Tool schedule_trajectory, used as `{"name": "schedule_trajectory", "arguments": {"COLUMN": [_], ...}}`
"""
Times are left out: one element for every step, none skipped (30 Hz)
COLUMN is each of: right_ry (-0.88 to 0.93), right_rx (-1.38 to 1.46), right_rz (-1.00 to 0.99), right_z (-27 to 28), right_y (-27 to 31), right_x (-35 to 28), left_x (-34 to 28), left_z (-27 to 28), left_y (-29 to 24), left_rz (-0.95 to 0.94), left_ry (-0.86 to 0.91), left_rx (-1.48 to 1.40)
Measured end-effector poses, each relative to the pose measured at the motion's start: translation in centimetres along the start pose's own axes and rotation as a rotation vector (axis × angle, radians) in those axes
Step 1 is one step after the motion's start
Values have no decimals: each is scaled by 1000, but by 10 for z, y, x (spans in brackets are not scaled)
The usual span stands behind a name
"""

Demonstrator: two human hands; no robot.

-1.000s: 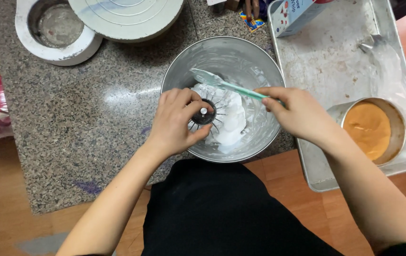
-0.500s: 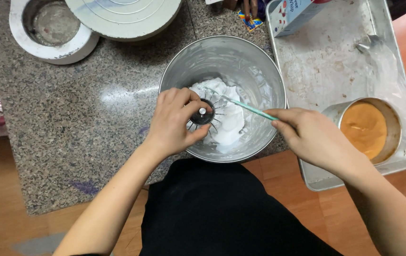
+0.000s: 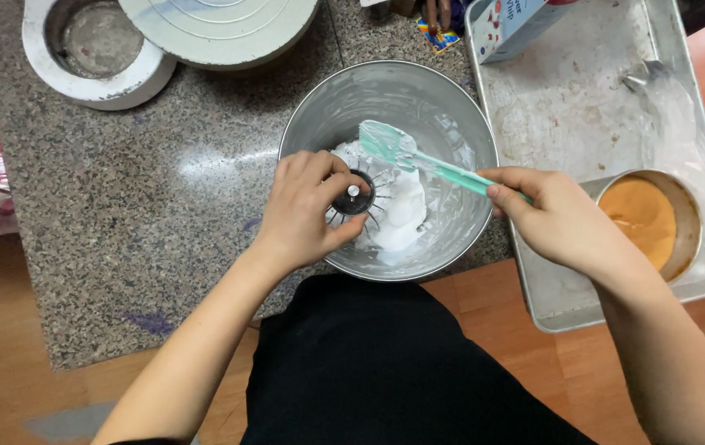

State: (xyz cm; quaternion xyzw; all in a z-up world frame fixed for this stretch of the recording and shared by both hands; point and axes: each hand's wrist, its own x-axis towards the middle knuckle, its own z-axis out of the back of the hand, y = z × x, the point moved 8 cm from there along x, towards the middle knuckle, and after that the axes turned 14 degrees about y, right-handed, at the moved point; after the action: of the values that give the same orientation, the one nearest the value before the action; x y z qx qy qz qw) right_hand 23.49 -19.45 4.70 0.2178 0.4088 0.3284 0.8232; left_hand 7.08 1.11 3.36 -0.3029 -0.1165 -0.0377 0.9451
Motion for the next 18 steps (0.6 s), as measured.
{"name": "schedule_trajectory", "arguments": {"right_ry": [0, -1, 3, 6, 6, -12, -29, -28, -63, -98, -99, -110, -120, -121, -113, -106, -105, -131], "right_rx": [-13, -14, -60, -106, -106, -164, -223, -225, -274, -323, -324, -345, -365, -365, -395, -425, -425, -439], "right_rz": [-1, -1, -59, -117, -116, -57, 1, 1, 95, 188, 186, 154, 123, 122, 67, 11, 11, -22], "right_z": [-3, -5, -8, -11, -16, -20, -24, -27, -29, -31, -30, -29, -28, -24, -21, -18, -15, -10], "right_y": [8, 14, 18, 21, 18, 20, 22, 18, 23, 27, 29, 30, 30, 34, 34, 35, 36, 37], "right_x": [1, 1, 2, 2, 2, 3, 3, 1, -3, -8, -13, -17, -22, -27, -31, -35, -38, -42], "left_x": [0, 0, 0, 0, 0, 0, 0, 0, 0, 0, 0, 0, 1, 1, 1, 1, 1, 1], "left_z": [0, -1, -1, 0, 0, 1, 1, 1, 1, 1, 1, 1, 1, 1, 0, 0, 0, 0], "left_y": [0, 0, 0, 0, 0, 0, 0, 0, 0, 0, 0, 0, 0, 0, 0, 0, 0, 0], "left_rz": [-3, -4, -6, -7, -6, -8, -8, -7, -6, -5, -6, -6, -4, -6, -6, -6, -6, -6], "left_ry": [-3, -4, -6, -8, -8, -9, -9, -10, -10, -9, -9, -8, -6, -5, -4, -2, -2, -4], "left_rx": [1, 1, 5, 10, 11, 11, 9, 8, 3, -1, -3, -4, -5, -6, -4, -3, -3, -1]}}
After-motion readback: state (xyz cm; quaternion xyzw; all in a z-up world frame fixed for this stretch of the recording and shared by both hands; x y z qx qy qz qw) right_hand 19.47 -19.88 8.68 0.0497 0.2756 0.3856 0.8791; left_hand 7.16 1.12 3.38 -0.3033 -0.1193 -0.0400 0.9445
